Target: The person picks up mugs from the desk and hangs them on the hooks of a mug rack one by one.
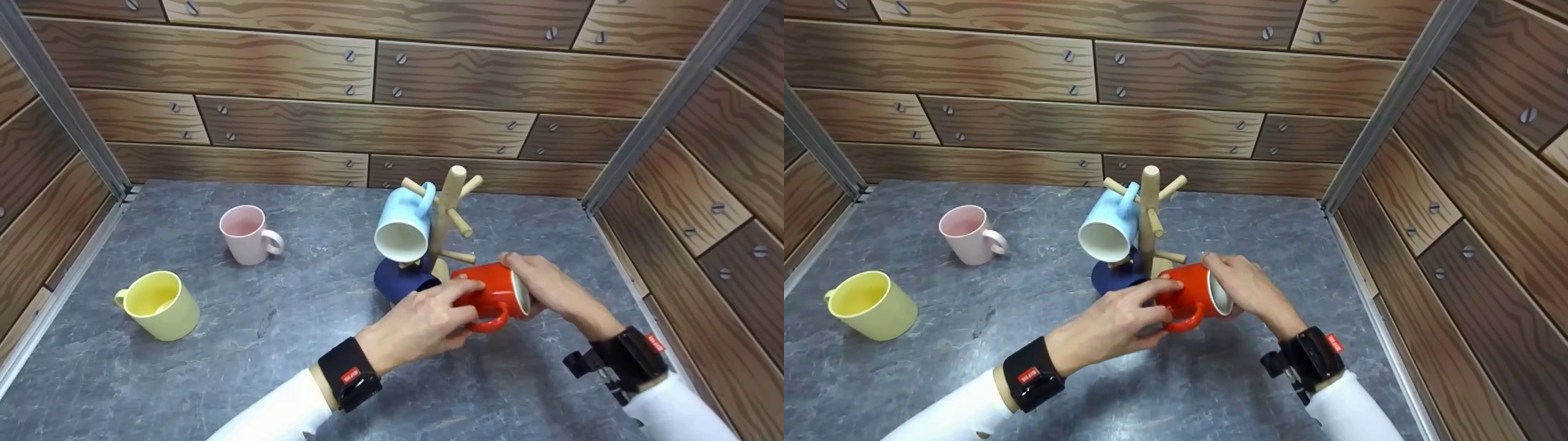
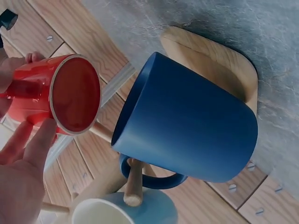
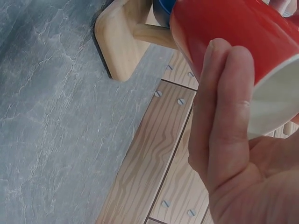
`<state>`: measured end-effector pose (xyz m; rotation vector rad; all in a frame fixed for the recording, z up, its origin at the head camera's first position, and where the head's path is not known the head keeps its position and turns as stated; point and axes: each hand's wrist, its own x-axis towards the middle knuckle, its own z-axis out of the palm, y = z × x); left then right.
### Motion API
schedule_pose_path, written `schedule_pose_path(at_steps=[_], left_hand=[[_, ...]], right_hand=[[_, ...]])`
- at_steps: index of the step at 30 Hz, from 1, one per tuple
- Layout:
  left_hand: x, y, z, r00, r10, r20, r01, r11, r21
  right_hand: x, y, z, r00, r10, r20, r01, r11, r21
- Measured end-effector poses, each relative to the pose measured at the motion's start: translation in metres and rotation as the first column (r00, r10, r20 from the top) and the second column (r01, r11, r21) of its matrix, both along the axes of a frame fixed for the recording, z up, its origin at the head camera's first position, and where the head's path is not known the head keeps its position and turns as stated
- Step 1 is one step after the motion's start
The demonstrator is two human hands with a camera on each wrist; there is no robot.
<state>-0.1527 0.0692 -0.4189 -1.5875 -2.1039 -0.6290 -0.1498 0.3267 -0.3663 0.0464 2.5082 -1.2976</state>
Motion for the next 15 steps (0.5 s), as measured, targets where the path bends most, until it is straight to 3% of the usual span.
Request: schedule_pose_path(at_steps=[4, 11, 15], left_hand=[[0.002, 0.003, -0.001, 1.000, 0.024, 0.007, -0.024, 1.000, -0.005], [0.003, 0.003, -0.003, 0.997, -0.033, 0.067, 0.031, 0.999, 0.039], [0.001, 0.000, -0.006, 0.983, -0.045, 0.180, 0.020, 0.990, 0.139]], right_hand=[[0.002, -0.001, 0.003, 1.000, 0.014, 0.013, -0.014, 1.000, -0.004], [0.007, -0.001, 0.010, 0.998, 0.049, 0.038, -0.048, 0.998, -0.029], [0.011, 0.000, 0.013, 0.995, 0.099, 0.021, -0.097, 0.992, -0.082]])
